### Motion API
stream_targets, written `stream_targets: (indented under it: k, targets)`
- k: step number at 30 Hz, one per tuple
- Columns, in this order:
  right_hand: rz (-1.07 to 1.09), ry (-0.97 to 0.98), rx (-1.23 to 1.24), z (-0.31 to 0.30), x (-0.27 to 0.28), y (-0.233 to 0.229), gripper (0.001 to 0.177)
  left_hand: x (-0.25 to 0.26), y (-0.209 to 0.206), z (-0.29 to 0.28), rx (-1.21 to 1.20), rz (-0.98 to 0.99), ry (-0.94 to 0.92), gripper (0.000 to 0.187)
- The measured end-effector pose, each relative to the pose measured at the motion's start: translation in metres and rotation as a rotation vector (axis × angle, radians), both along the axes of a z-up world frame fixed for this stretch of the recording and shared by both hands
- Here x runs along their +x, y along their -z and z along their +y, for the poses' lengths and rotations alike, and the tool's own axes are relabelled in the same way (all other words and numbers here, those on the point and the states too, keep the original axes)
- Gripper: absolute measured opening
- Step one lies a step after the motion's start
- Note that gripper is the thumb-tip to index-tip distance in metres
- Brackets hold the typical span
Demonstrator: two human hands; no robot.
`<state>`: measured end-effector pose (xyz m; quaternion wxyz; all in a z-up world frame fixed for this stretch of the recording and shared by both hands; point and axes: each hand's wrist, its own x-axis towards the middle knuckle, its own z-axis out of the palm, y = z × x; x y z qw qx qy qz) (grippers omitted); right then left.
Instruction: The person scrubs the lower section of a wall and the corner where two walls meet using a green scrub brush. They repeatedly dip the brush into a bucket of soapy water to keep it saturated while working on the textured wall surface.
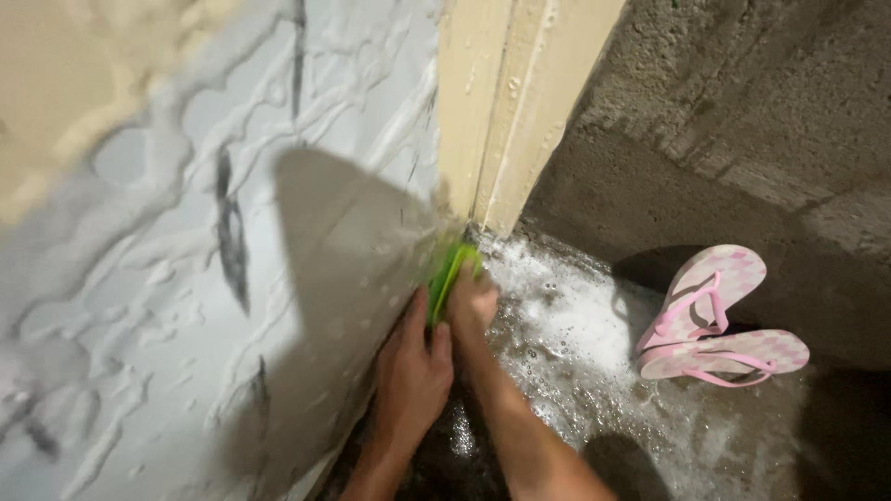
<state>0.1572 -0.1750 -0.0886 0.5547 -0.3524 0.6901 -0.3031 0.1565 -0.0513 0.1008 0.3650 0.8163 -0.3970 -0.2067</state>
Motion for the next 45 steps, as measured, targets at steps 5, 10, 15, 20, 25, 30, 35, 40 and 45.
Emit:
stream_targets:
  k: [5,10,15,20,25,30,35,40,45]
  targets:
    - [-0.096,-0.085,0.038,0.017,-0.007,-0.021,0.056,0.002,-0.005,-0.017,-0.031,0.047,0.057,0.056]
    - [0.372,-0.178,-0.271,-0.035,-0.006,0.004,0.054,-0.002,-0.021,-0.006,-0.199,-0.078,0.118,0.06]
    - [0.288,-0.15,-0.317,-0.032,-0.011,0.001,0.053,-0.011,-0.079,0.009,-0.309,-0.185,0.11,0.06]
    - [0.191,-0.077,-0.2,-0.011,-0.006,0.004,0.057,-0.005,-0.127,0.012,-0.372,0.117,0.128,0.065]
    - [0.324,-0.113,-0.297,-0.043,-0.006,0.02,0.057,-0.005,-0.134,0.012,-0.393,0.093,0.174,0.067]
    - [0.235,-0.14,-0.309,-0.026,0.001,0.017,0.062,-0.004,-0.131,0.016,-0.408,0.075,0.171,0.066]
    - [-0.289,-0.067,-0.011,0.045,-0.014,0.001,0.06,-0.006,-0.131,0.017,-0.373,0.078,0.142,0.066]
    - [0.37,-0.228,-0.419,-0.04,-0.007,0.041,0.063,-0.008,-0.13,0.02,-0.296,0.124,0.071,0.068]
    - [0.268,-0.283,-0.251,0.008,-0.007,0.033,0.065,-0.006,-0.13,0.02,-0.306,0.146,0.104,0.067]
